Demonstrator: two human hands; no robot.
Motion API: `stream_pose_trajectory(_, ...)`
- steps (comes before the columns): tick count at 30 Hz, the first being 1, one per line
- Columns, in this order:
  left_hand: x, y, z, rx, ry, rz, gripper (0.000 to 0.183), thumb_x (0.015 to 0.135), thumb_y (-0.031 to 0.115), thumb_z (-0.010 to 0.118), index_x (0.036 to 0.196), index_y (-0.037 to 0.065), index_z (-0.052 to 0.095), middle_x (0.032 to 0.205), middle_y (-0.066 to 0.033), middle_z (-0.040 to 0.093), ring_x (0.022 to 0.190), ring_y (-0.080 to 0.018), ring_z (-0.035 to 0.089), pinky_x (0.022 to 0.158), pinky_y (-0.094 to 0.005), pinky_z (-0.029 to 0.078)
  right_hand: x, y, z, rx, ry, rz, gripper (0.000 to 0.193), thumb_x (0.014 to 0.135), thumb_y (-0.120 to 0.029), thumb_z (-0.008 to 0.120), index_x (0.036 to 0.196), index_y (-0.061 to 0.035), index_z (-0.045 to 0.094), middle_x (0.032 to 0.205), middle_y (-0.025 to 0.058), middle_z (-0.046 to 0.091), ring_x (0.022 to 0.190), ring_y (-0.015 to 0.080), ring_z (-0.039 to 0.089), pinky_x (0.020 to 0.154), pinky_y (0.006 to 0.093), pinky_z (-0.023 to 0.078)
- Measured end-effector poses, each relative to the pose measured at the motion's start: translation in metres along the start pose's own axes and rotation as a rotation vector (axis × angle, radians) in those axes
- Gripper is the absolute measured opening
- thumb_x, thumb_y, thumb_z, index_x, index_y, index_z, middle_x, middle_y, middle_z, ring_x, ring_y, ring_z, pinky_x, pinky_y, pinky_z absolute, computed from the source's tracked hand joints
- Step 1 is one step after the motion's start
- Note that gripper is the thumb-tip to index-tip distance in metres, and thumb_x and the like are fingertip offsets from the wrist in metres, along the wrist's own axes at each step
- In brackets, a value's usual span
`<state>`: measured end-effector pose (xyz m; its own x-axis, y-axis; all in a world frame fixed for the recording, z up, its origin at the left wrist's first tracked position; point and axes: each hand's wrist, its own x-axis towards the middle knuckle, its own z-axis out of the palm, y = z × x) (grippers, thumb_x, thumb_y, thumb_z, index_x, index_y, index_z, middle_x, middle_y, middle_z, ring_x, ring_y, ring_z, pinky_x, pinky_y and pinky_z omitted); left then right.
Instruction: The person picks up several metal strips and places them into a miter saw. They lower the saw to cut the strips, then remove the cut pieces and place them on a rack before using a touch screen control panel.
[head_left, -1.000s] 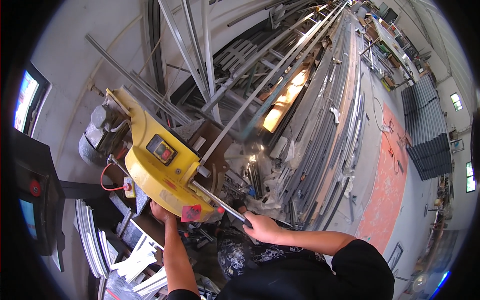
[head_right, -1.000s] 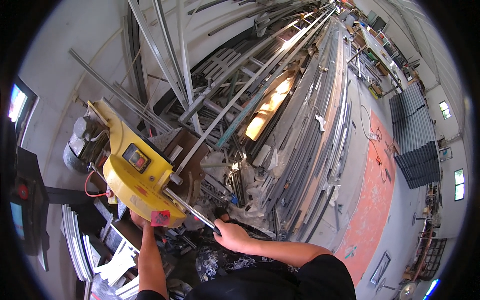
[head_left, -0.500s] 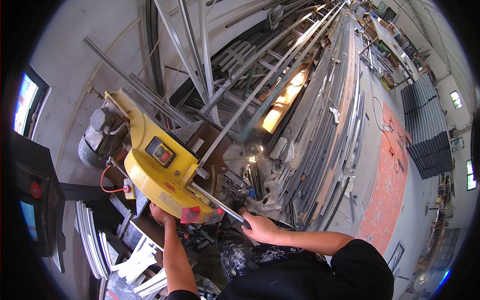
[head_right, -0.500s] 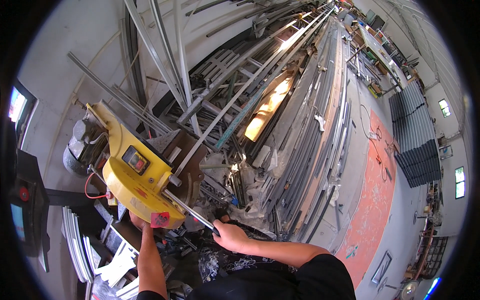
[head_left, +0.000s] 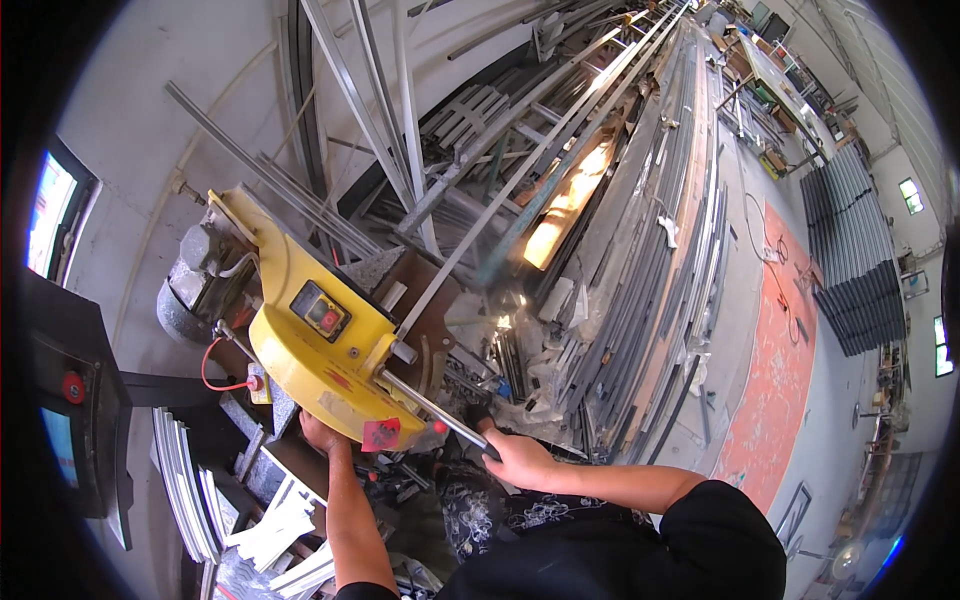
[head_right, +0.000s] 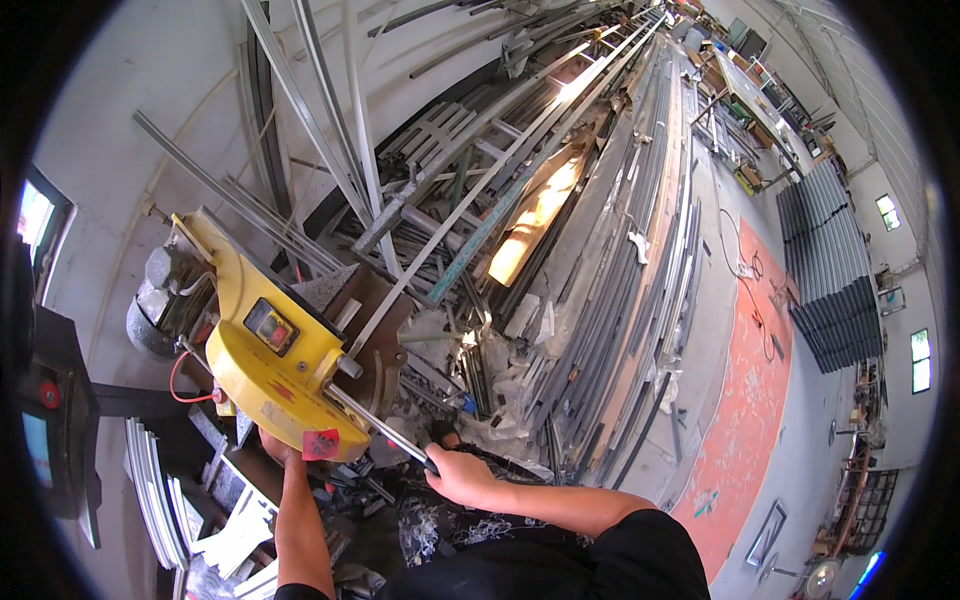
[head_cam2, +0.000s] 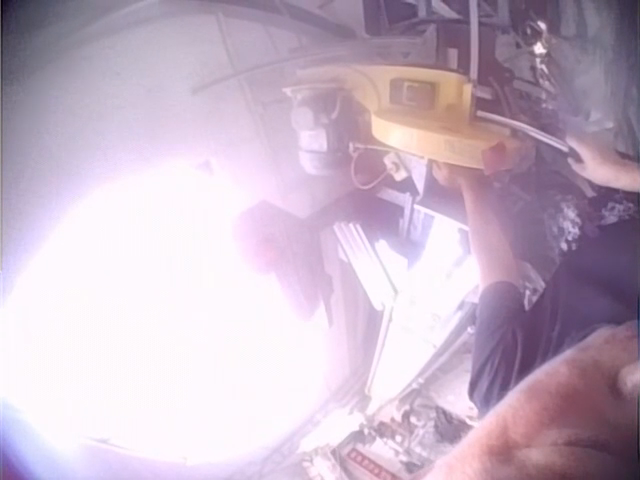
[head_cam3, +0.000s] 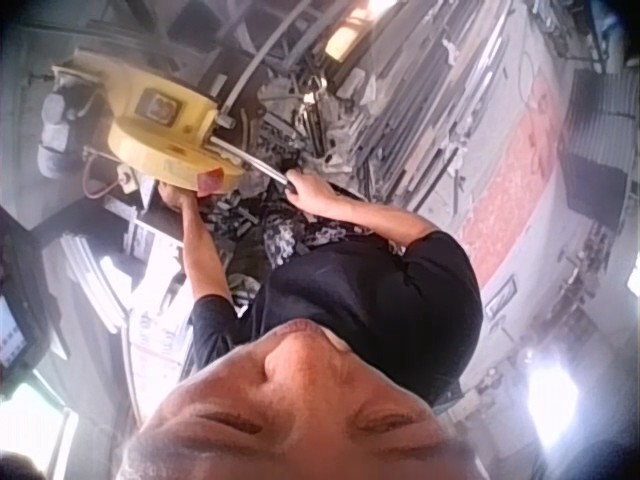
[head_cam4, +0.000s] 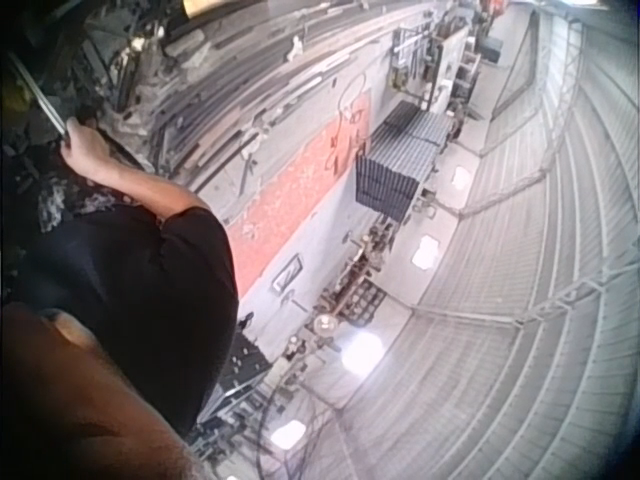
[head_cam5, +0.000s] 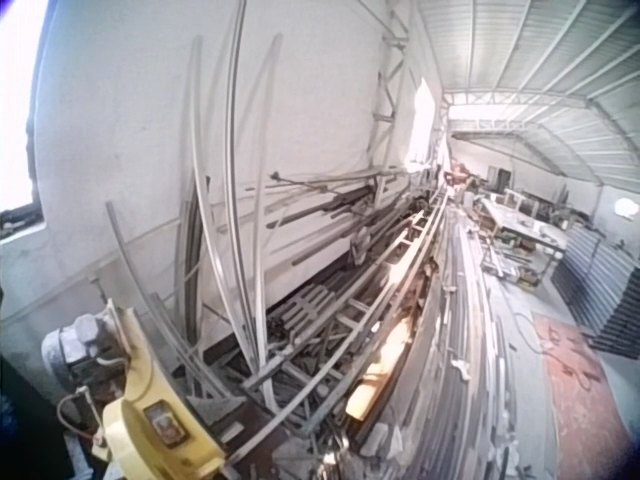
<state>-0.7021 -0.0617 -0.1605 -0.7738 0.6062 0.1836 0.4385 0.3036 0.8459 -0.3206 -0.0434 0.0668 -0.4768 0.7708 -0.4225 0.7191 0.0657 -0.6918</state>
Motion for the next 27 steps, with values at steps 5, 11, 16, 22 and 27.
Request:
stream_pose_trajectory(5,-0.001,0.004,0.000,-0.085,-0.001,-0.078,0.028,0.083,0.024,0.056,0.103,0.005,0.060,0.091,-0.0142,0.057,0.082,-0.0307,0.058,0.070,-0.0363,0.046,0.001,0.002,0.002,0.009,0.024,-0.010,0.022,0.081,-0.019,0.057,0.092,-0.0053,0.045,0.066,0.0174,0.058,0.063,0.0386,0.059,0.057,0.0497,0.046)
stream_pose_trajectory(11,0.001,-0.013,0.003,-0.298,-0.032,-0.152,0.028,0.084,0.024,0.056,0.104,0.004,0.060,0.092,-0.0140,0.057,0.080,-0.0300,0.058,0.070,-0.0354,0.046,0.002,0.005,0.004,0.011,0.021,-0.018,0.023,0.081,-0.019,0.058,0.092,-0.0048,0.045,0.065,0.0177,0.057,0.061,0.0386,0.059,0.055,0.0493,0.047)
stream_pose_trajectory(16,0.003,-0.033,0.006,-0.161,-0.001,-0.043,0.028,0.081,0.023,0.059,0.103,0.006,0.060,0.091,-0.0134,0.057,0.080,-0.0303,0.058,0.066,-0.0364,0.046,0.003,0.006,0.005,-0.029,0.020,0.001,0.023,0.081,-0.019,0.058,0.093,-0.0047,0.045,0.068,0.0186,0.058,0.061,0.0390,0.059,0.055,0.0495,0.047)
stream_pose_trajectory(22,0.001,-0.017,0.005,-0.052,0.003,-0.041,0.028,0.081,0.023,0.060,0.103,0.006,0.060,0.090,-0.0130,0.058,0.079,-0.0305,0.058,0.065,-0.0373,0.046,0.002,0.006,0.005,-0.024,-0.003,0.022,0.023,0.081,-0.020,0.058,0.093,-0.0052,0.045,0.068,0.0186,0.057,0.062,0.0392,0.059,0.056,0.0495,0.047)
stream_pose_trajectory(27,0.000,0.010,0.001,0.003,-0.001,-0.044,0.025,0.081,0.020,0.060,0.101,0.006,0.060,0.090,-0.0123,0.058,0.081,-0.0302,0.057,0.066,-0.0366,0.046,0.003,0.007,0.006,-0.015,0.017,-0.011,0.023,0.081,-0.020,0.058,0.093,-0.0055,0.046,0.069,0.0185,0.058,0.063,0.0392,0.060,0.056,0.0494,0.048)
